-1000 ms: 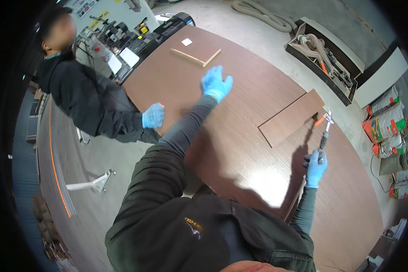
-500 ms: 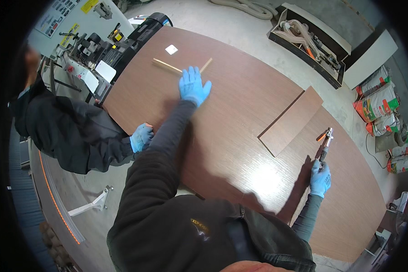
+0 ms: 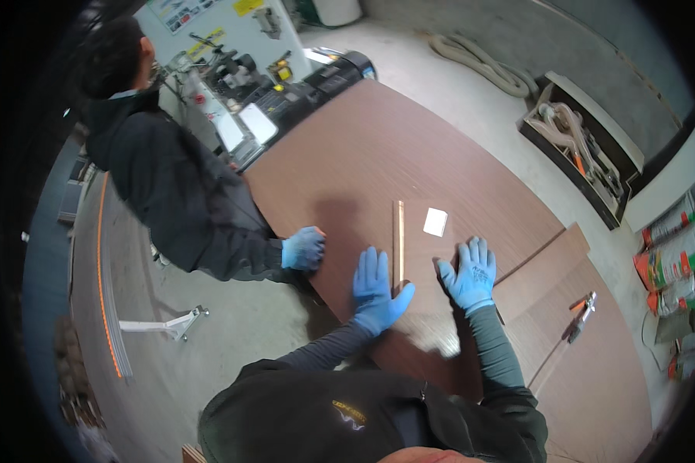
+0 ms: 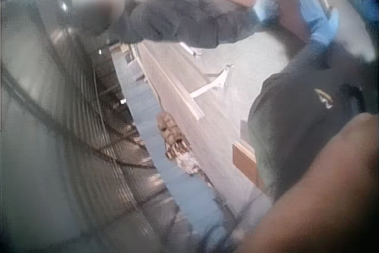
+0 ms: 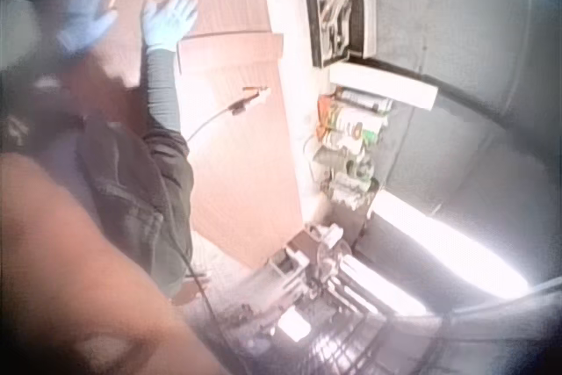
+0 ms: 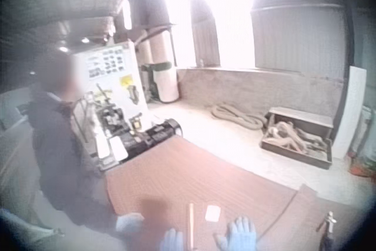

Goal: The person handles several small wooden panels, turning them over and aligning them with a larger curved wooden panel on a workbench. They then lift and position the large panel with another person, placing it onto a metal frame.

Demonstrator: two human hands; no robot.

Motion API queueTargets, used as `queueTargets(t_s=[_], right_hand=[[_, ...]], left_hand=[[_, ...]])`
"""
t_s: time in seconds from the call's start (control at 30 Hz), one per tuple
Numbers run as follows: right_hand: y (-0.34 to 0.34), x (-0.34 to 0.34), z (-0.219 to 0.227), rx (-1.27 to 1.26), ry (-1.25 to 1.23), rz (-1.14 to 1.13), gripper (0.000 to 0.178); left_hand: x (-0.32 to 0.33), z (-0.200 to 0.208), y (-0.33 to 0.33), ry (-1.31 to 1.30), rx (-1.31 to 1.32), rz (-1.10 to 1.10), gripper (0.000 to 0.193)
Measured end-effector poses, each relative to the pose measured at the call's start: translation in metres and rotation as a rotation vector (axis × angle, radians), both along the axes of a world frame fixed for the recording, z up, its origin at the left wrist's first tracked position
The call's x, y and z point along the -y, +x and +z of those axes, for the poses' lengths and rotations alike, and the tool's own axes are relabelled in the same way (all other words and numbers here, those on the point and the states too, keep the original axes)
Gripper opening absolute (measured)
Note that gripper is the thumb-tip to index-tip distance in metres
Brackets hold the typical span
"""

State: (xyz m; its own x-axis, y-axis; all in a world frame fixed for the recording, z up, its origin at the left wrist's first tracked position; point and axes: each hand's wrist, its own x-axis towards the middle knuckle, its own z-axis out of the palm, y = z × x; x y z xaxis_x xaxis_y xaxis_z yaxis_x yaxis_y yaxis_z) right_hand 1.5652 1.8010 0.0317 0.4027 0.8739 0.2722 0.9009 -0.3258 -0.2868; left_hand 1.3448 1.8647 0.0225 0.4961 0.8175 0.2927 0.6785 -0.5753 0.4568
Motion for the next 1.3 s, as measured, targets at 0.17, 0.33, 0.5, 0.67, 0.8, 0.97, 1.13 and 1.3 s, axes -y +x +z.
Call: queueTargets(t_s=[0.17, 0.33, 0.5, 0.67, 0.8, 0.97, 1.13, 1.3], right_hand=[[-0.036, 0.0, -0.032, -0.095, 0.083, -0.078, 0.083], [-0.032, 0.007, -0.021, -0.499, 0.167, -0.078, 0.077], [-0.043, 0.043, 0.051, -1.084, 0.431, 0.042, 0.056], [-0.047, 0.091, 0.12, -1.26, 0.649, 0.199, 0.04], [-0.024, 0.128, 0.151, -1.4, 0.712, -0.134, 0.028], [-0.021, 0.167, 0.181, -1.552, 0.425, 0.032, 0.028], [-0.04, 0.155, 0.215, -1.571, 0.288, 0.156, 0.038], [-0.046, 0.138, 0.235, -1.489, 0.196, 0.205, 0.041]], left_hand=[[0.006, -0.034, -0.002, -0.122, -0.114, -0.026, 0.105], [0.016, -0.024, -0.002, -0.289, 0.127, -0.038, 0.097], [0.034, 0.037, -0.009, -0.934, 0.838, -0.189, 0.06], [0.054, 0.094, -0.024, -0.974, 0.999, -0.266, 0.041], [0.065, 0.13, -0.033, -0.991, 1.077, -0.061, 0.041], [0.079, 0.178, -0.048, -0.377, 0.929, -0.235, 0.06], [0.079, 0.201, -0.058, -0.452, 0.897, -0.298, 0.064], [0.067, 0.186, -0.05, -0.38, 0.93, -0.361, 0.067]])
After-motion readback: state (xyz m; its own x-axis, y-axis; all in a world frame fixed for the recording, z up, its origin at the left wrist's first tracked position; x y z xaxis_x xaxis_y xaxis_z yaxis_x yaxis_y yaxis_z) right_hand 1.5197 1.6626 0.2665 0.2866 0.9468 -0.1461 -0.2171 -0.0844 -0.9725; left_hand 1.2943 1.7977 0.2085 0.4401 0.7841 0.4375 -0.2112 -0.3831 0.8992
